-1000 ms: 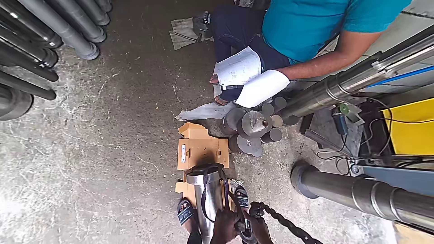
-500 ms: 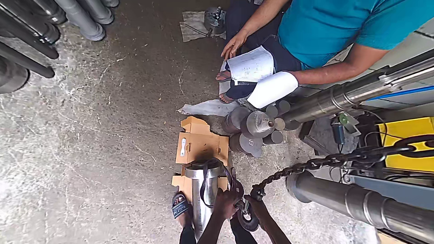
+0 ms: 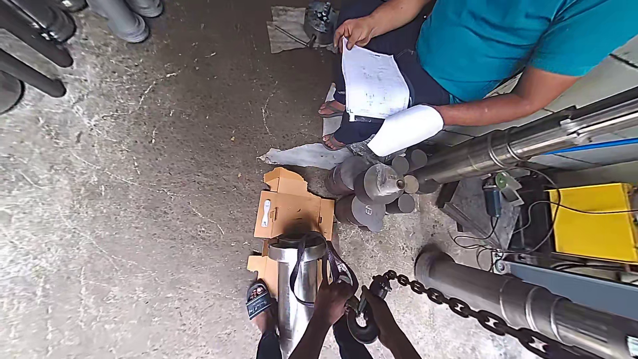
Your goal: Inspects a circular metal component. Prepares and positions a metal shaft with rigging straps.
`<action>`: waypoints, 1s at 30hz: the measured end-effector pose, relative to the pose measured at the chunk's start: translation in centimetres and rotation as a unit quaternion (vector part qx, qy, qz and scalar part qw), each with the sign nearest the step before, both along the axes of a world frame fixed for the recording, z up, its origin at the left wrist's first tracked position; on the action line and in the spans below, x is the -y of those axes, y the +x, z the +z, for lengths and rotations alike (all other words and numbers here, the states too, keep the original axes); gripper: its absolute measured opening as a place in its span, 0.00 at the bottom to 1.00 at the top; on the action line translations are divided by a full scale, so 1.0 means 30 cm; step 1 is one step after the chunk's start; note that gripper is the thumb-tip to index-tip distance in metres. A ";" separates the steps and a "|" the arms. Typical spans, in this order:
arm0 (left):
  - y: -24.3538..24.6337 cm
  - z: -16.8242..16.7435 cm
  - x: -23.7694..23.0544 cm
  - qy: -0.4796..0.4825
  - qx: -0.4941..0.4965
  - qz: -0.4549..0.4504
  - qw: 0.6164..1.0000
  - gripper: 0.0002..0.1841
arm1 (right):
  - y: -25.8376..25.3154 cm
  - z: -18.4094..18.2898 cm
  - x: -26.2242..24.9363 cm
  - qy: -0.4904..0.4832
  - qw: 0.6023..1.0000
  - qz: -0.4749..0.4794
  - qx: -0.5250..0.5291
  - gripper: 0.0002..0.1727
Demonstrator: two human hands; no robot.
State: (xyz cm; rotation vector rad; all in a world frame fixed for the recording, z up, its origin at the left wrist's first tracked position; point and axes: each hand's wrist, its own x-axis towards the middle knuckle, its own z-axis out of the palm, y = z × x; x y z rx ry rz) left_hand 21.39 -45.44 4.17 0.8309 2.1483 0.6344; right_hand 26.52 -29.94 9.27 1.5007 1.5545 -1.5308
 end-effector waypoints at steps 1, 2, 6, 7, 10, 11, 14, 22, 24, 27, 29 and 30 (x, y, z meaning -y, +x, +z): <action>0.003 -0.002 0.001 -0.013 0.025 -0.005 1.000 0.20 | 0.023 -0.011 0.015 0.008 1.000 -0.024 0.000 0.22; 0.004 0.000 0.001 -0.031 0.049 -0.012 0.998 0.21 | 0.052 -0.032 0.027 0.026 0.998 -0.050 -0.002 0.23; 0.004 -0.005 0.003 -0.091 0.137 -0.029 0.986 0.26 | 0.117 -0.073 0.104 0.116 0.987 -0.106 0.019 0.30; 0.003 -0.012 -0.001 -0.091 0.149 -0.024 0.984 0.26 | 0.122 -0.072 0.118 0.129 0.985 -0.113 0.026 0.32; -0.032 -0.003 -0.006 -0.067 0.210 0.032 0.975 0.28 | 0.110 -0.072 0.126 0.147 0.986 -0.084 -0.004 0.30; -0.011 0.022 0.002 -0.069 0.234 0.030 0.969 0.29 | 0.144 -0.051 0.128 0.140 0.988 -0.065 0.010 0.31; -0.041 -0.008 -0.024 -0.068 0.182 -0.001 0.981 0.25 | 0.133 -0.079 0.097 0.144 0.988 -0.032 0.038 0.34; -0.245 0.012 -0.041 -0.063 0.152 0.263 0.951 0.21 | 0.138 -0.050 -0.051 0.182 0.935 0.260 0.155 0.37; -0.313 0.058 0.020 -0.058 0.131 0.285 0.948 0.19 | 0.156 -0.077 -0.073 0.260 0.898 0.330 0.131 0.36; -0.307 0.130 0.143 -0.017 0.077 0.365 0.928 0.19 | 0.164 -0.155 -0.136 0.346 0.857 0.381 -0.014 0.29; -0.245 0.158 0.205 0.039 0.021 0.415 0.909 0.14 | 0.161 -0.194 -0.184 0.344 0.877 0.334 -0.042 0.29; -0.218 0.155 0.229 0.055 -0.010 0.430 0.901 0.12 | 0.143 -0.216 -0.207 0.337 0.895 0.287 -0.056 0.29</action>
